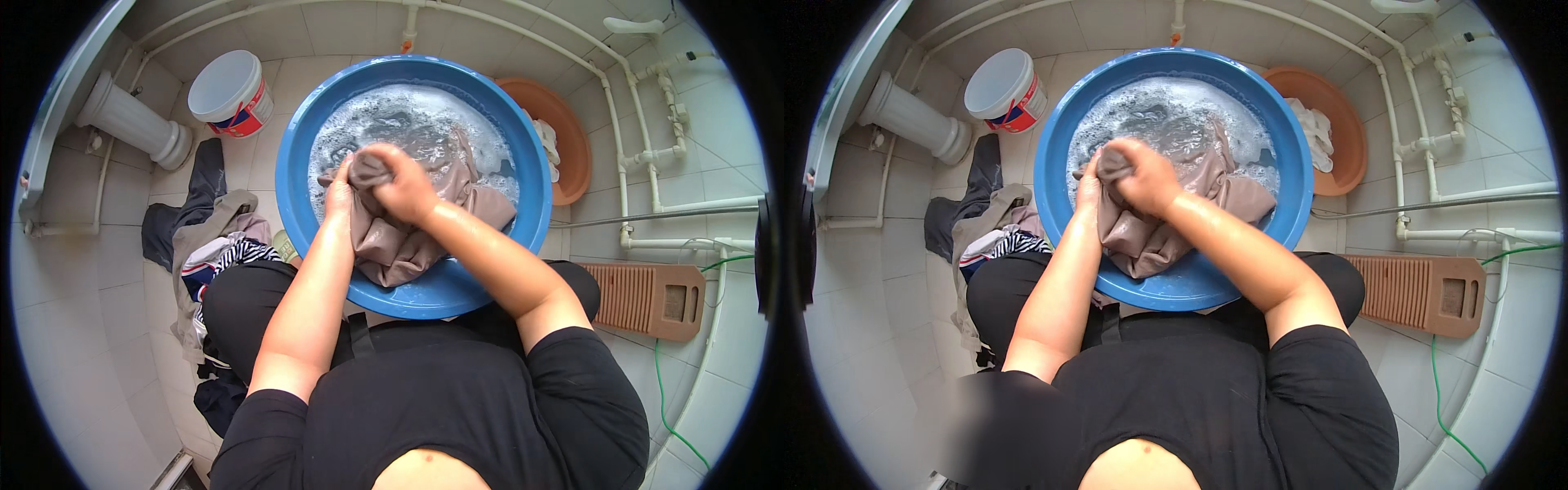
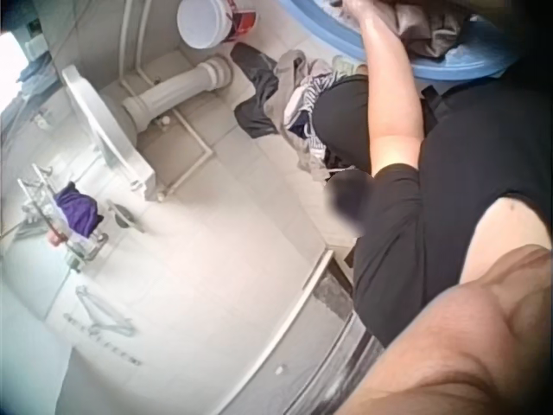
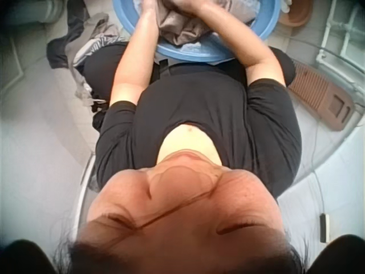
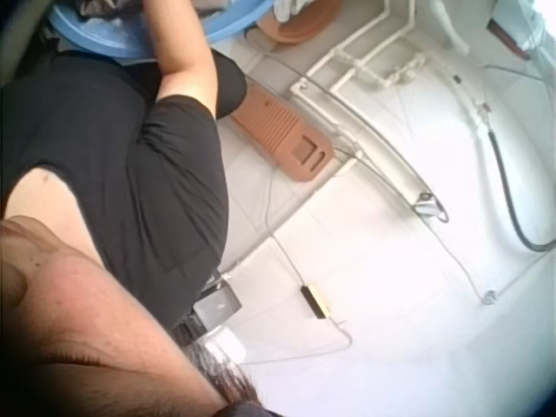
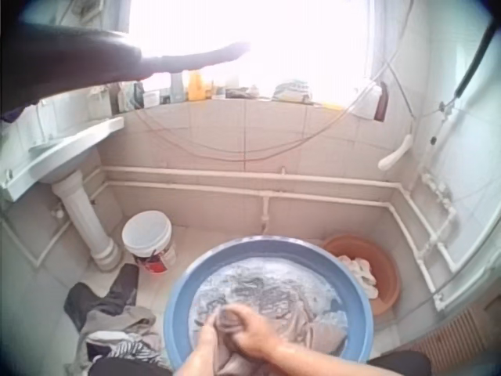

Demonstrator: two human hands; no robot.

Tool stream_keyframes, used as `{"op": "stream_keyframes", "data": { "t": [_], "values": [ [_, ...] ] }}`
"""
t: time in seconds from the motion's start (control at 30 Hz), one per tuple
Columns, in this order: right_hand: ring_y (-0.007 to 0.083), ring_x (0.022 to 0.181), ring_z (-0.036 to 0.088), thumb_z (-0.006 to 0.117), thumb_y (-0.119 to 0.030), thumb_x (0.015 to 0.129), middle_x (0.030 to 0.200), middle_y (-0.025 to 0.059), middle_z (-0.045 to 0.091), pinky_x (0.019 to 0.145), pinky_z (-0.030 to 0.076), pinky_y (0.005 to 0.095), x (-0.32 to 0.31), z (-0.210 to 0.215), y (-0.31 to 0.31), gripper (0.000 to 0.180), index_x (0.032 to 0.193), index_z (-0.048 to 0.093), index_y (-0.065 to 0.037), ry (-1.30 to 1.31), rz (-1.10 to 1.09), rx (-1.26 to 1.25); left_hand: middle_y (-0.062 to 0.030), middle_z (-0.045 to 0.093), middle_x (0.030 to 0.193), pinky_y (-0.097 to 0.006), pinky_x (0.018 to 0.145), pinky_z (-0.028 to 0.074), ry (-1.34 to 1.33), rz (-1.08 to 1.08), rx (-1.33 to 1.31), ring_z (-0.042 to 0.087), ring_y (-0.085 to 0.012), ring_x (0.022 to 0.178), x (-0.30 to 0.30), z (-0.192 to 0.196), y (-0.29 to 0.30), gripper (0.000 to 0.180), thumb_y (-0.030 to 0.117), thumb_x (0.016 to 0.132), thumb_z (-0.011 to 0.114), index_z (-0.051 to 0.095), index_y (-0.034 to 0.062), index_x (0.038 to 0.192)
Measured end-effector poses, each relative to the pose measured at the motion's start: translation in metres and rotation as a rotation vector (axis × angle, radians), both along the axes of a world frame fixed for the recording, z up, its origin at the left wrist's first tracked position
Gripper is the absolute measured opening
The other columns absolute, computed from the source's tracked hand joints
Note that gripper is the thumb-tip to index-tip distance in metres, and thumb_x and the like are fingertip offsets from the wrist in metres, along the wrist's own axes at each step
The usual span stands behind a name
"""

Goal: The person sits on the floor and hand-washes clothes in a blue basin filled with soapy water. They scrub a dark garment, wring it out, and then add a light brown garment to the basin, scrubbing it thoroughly by hand.

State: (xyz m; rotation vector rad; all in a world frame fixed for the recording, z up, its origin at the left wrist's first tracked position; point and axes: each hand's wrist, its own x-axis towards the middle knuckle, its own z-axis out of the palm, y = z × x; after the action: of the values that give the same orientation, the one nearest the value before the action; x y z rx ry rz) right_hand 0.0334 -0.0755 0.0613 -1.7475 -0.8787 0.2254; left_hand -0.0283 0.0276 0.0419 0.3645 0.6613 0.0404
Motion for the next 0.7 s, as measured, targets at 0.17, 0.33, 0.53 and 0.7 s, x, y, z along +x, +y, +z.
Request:
{"op": "stream_keyframes", "data": {
  "t": [0.17, 0.33, 0.53, 0.7],
  "values": [
    [0.0309, 0.078, 0.055, 0.062, -0.021, 0.057, 0.081, 0.0104, 0.055, 0.065, 0.046, 0.0376, -0.044, 0.029, -0.002, 0.031, 0.085, 0.057, -0.008, -0.465, 0.184, 0.098, -0.0059, 0.060, 0.087, -0.037, 0.074, 0.048, -0.429, 0.120, 0.120, 0.058, -0.0219, 0.080, -0.007, -0.076, -0.011, 0.028, 0.036, 0.087, 0.049, 0.057, 0.0100, 0.094],
    [0.0330, 0.063, 0.057, 0.061, -0.024, 0.067, 0.071, 0.0141, 0.059, 0.057, 0.046, 0.0401, -0.009, -0.014, -0.013, 0.018, 0.069, 0.058, -0.006, -0.058, -0.315, -0.142, -0.0101, 0.060, 0.095, -0.033, 0.076, 0.048, 0.058, 0.074, 0.339, 0.058, -0.0209, 0.088, -0.003, -0.012, -0.035, 0.029, 0.022, 0.090, 0.040, 0.058, 0.0014, 0.099],
    [0.0312, 0.069, 0.058, 0.059, -0.028, 0.070, 0.074, 0.0112, 0.060, 0.061, 0.047, 0.0383, -0.045, 0.011, -0.013, 0.017, 0.068, 0.059, -0.010, -0.343, 0.042, -0.131, -0.0092, 0.058, 0.099, -0.035, 0.085, 0.044, -0.998, -0.196, -0.209, 0.055, -0.0213, 0.096, -0.009, -0.101, -0.003, 0.033, 0.022, 0.091, 0.035, 0.052, 0.0007, 0.109],
    [0.0316, 0.075, 0.059, 0.054, -0.033, 0.072, 0.078, 0.0121, 0.060, 0.065, 0.048, 0.0399, 0.004, -0.018, -0.006, 0.024, 0.072, 0.060, -0.009, -0.272, -0.107, -0.234, -0.0061, 0.060, 0.095, -0.032, 0.081, 0.046, 0.026, 0.038, 0.386, 0.058, -0.0183, 0.087, -0.004, -0.024, -0.027, 0.029, 0.022, 0.091, 0.036, 0.056, 0.0034, 0.099]
  ]
}}
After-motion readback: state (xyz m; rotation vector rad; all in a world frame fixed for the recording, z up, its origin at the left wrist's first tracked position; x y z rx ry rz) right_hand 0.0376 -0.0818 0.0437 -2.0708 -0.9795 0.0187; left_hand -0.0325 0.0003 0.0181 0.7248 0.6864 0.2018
